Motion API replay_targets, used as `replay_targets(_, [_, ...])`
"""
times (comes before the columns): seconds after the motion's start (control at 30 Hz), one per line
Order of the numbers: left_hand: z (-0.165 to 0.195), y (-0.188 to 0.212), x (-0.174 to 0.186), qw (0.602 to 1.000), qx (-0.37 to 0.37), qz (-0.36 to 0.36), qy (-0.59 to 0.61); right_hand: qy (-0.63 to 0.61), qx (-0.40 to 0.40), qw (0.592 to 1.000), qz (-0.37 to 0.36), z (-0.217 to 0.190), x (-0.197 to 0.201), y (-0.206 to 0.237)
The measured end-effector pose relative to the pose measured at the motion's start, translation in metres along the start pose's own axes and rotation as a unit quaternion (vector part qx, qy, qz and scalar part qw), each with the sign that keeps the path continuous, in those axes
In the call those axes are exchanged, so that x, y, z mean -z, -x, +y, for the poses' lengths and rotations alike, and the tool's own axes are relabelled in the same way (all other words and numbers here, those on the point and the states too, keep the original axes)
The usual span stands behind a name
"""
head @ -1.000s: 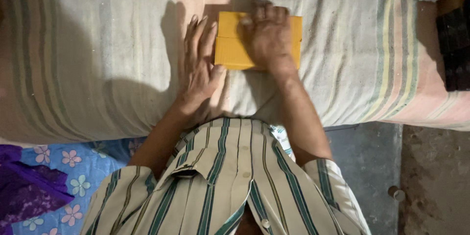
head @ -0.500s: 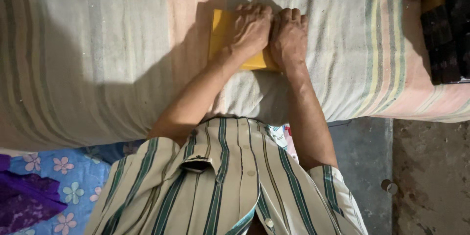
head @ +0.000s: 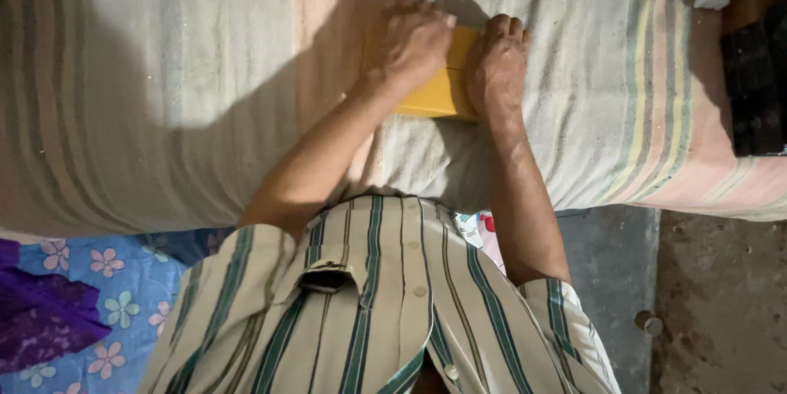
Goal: The person sits on the floor and folds flat yellow cardboard mailer boxes into shape, pressing the flaps and creases closed by hand, then places each finished box onto a growing stack of completed boxes beside them.
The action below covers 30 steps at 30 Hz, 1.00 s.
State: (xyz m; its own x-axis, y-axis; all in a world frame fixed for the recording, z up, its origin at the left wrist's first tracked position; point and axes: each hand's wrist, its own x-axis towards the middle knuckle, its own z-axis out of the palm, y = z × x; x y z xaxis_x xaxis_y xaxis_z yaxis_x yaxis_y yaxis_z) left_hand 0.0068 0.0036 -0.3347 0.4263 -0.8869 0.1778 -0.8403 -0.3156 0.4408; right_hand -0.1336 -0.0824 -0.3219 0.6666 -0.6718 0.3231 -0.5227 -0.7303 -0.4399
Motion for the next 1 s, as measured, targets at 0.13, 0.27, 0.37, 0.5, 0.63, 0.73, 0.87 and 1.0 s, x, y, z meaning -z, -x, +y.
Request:
replay_targets(0.13, [0.032,-0.018,-0.015,0.991,-0.072,0.110,0.007,-0.064,0.046,0.996,0.032,0.007,0.003,-0.003])
replay_targets(0.27, [0.011,-0.019,-0.016,0.989,-0.117,0.085,-0.023,-0.052,0.013,0.998,0.038,0.013,-0.001,-0.011])
replay_targets(0.37, [-0.017,-0.012,-0.004,0.996,-0.077,0.025,-0.048,-0.037,0.003,0.999,0.037,0.014,-0.004,-0.012])
replay_targets(0.5, [-0.052,0.001,0.028,0.992,0.051,-0.111,-0.029,-0.071,0.009,0.997,0.029,0.009,0.002,-0.007])
replay_targets(0.63, [-0.049,0.003,0.034,0.999,0.028,-0.016,-0.003,-0.084,-0.014,0.996,0.029,0.002,0.010,-0.008])
replay_targets(0.73, [-0.018,-0.012,0.010,0.994,0.056,-0.083,0.052,-0.085,-0.024,0.996,0.029,0.000,0.009,-0.012])
replay_targets(0.87, [0.021,-0.032,-0.016,0.999,-0.030,0.030,0.018,-0.075,-0.006,0.997,0.031,0.006,0.005,-0.016])
replay_targets(1.0, [0.021,-0.029,-0.008,0.994,-0.054,0.099,-0.004,-0.072,0.003,0.997,0.037,0.009,0.003,-0.015])
